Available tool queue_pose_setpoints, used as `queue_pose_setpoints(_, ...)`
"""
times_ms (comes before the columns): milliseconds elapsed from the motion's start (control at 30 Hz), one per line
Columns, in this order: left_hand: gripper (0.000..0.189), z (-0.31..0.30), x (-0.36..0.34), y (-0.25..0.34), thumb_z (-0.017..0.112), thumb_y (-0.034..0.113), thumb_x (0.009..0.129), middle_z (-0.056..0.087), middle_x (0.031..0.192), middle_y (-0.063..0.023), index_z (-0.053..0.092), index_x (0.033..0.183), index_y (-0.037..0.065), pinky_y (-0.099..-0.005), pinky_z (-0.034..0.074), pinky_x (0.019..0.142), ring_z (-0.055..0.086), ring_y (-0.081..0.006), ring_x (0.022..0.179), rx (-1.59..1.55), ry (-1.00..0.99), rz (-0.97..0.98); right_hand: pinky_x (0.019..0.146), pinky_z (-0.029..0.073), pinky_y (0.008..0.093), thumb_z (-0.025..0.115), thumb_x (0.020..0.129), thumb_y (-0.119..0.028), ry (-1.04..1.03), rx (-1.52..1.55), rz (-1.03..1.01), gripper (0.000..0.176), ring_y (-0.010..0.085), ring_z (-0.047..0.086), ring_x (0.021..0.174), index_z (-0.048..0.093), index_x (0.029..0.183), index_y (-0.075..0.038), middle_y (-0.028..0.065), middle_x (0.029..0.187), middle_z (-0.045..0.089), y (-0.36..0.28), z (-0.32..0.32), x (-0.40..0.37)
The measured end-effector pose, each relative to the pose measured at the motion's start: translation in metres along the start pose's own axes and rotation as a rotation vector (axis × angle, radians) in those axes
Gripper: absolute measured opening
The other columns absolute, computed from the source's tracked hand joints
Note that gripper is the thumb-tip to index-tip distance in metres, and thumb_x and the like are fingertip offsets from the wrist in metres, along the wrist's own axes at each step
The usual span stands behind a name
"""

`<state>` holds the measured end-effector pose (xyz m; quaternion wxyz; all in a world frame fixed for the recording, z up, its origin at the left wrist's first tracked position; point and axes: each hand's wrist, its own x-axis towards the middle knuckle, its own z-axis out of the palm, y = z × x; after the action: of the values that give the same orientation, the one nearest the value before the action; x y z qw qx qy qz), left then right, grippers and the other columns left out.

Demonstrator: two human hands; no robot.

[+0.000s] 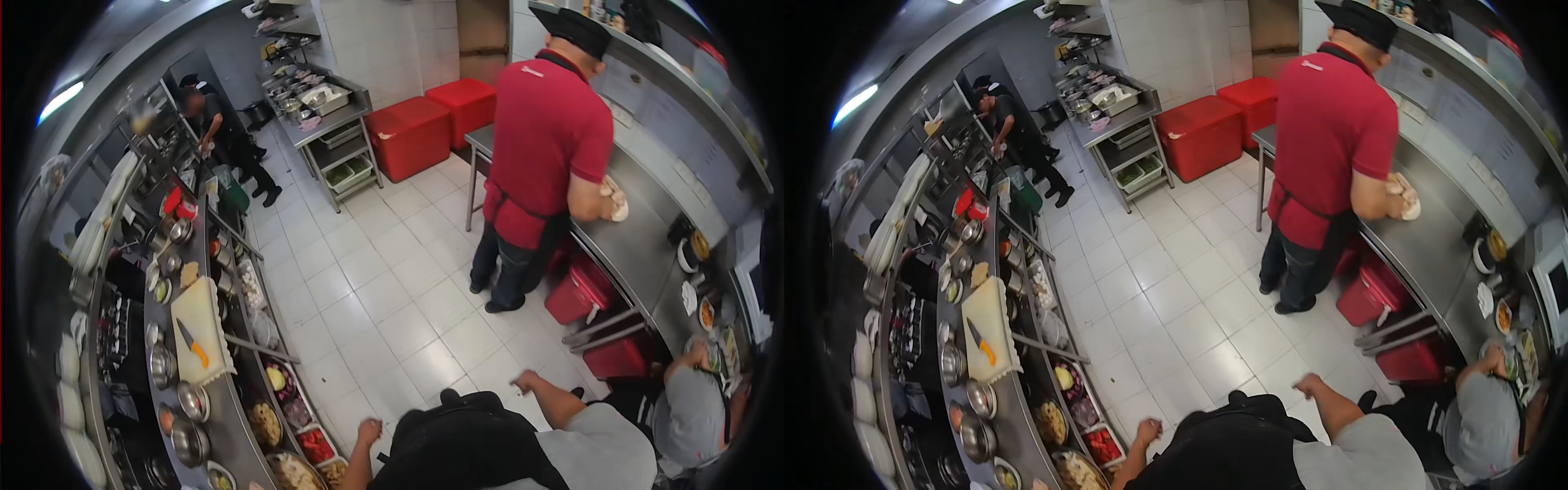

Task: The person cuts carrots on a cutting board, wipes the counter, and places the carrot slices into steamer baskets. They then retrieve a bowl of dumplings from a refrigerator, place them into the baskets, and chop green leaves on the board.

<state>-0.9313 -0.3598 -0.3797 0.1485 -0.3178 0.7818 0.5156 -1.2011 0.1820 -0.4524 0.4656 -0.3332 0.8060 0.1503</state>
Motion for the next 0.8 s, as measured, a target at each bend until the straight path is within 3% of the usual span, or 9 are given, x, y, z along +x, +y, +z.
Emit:
queue_pose_setpoints(167,0.032,-0.003,0.005,-0.048,0.057,0.029,0.099,0.071,0.077,-0.0162,0.07,0.092,0.0,-0.0414,0.057,0.07,0.071,-0.0293,0.076,0.178,-0.211,-0.214,0.071,0.057,0.0459,0.081,0.068,-0.032,0.424,-0.092,-0.115,0.057,0.0302,0.072,0.09,0.069,0.124,-0.033,0.0068,0.097,0.075,0.005,-0.311,0.101)
queue_pose_setpoints(333,0.035,-0.048,0.119,0.001,0.055,0.031,0.1,0.071,0.079,-0.0172,0.071,0.092,0.001,-0.0444,0.057,0.074,0.071,-0.0323,0.08,0.249,-0.29,-0.24,0.066,0.062,0.0385,0.072,0.086,-0.032,0.249,1.228,0.192,0.041,0.0267,0.076,0.083,0.068,0.113,-0.001,0.0137,0.098,0.075,-0.001,-0.481,0.147)
queue_pose_setpoints(367,0.035,-0.061,0.153,0.017,0.055,0.031,0.1,0.071,0.08,-0.0174,0.071,0.092,0.001,-0.0449,0.056,0.075,0.071,-0.0329,0.081,0.281,-0.299,-0.205,0.066,0.062,0.0385,0.072,0.086,-0.032,0.255,1.23,0.202,0.041,0.0267,0.076,0.083,0.068,0.113,-0.001,0.0137,0.098,0.075,0.009,-0.487,0.154)
queue_pose_setpoints(433,0.036,-0.097,0.244,0.059,0.054,0.032,0.1,0.072,0.081,-0.0177,0.071,0.092,0.002,-0.0461,0.056,0.077,0.071,-0.0341,0.082,0.433,-0.319,-0.041,0.061,0.064,0.0406,0.069,0.091,-0.032,0.268,0.271,-0.215,0.046,0.0267,0.075,0.079,0.063,0.108,0.01,0.0189,0.096,0.073,0.042,-0.483,0.171)
queue_pose_setpoints(500,0.037,-0.137,0.356,0.119,0.053,0.033,0.101,0.072,0.082,-0.0181,0.072,0.092,0.002,-0.0473,0.056,0.078,0.071,-0.0353,0.084,1.142,-0.337,0.554,0.064,0.064,0.0433,0.07,0.093,-0.033,0.191,1.337,0.302,0.046,0.0284,0.075,0.082,0.061,0.111,0.009,0.018,0.094,0.072,0.037,-0.491,0.136)
queue_pose_setpoints(567,0.044,-0.185,0.471,0.194,0.047,0.038,0.102,0.072,0.077,-0.0145,0.072,0.093,0.003,-0.0517,0.054,0.085,0.07,-0.0362,0.083,0.925,-0.304,0.394,0.066,0.064,0.0429,0.069,0.095,-0.032,0.14,1.539,0.37,0.046,0.0293,0.074,0.084,0.06,0.115,0.008,0.018,0.096,0.071,0.056,-0.485,0.145)
queue_pose_setpoints(600,0.037,-0.21,0.525,0.216,0.052,0.032,0.101,0.07,0.069,-0.0126,0.071,0.095,0.001,-0.048,0.057,0.074,0.071,-0.0312,0.073,0.415,-0.145,0.152,0.068,0.064,0.0425,0.068,0.096,-0.032,0.095,1.709,0.417,0.046,0.0302,0.074,0.085,0.059,0.12,0.006,0.018,0.098,0.071,0.069,-0.483,0.152)
queue_pose_setpoints(633,0.024,-0.229,0.563,0.273,0.061,0.023,0.098,0.067,0.075,-0.0098,0.067,0.1,0.0,-0.0323,0.052,0.044,0.064,-0.0181,0.058,0.146,-0.031,0.032,0.068,0.064,0.0425,0.068,0.096,-0.032,0.103,1.74,0.427,0.046,0.0302,0.074,0.085,0.059,0.12,0.006,0.018,0.098,0.071,0.08,-0.484,0.162)
queue_pose_setpoints(800,0.025,-0.279,0.695,0.495,0.058,0.024,0.101,0.068,0.086,-0.0108,0.063,0.11,0.001,-0.0332,0.058,0.058,0.067,-0.0187,0.071,-0.173,0.051,0.246,0.07,0.064,0.0441,0.066,0.098,-0.032,0.176,1.9,0.43,0.044,0.0328,0.072,0.087,0.06,0.125,0.003,0.0182,0.111,0.067,0.135,-0.562,0.235)
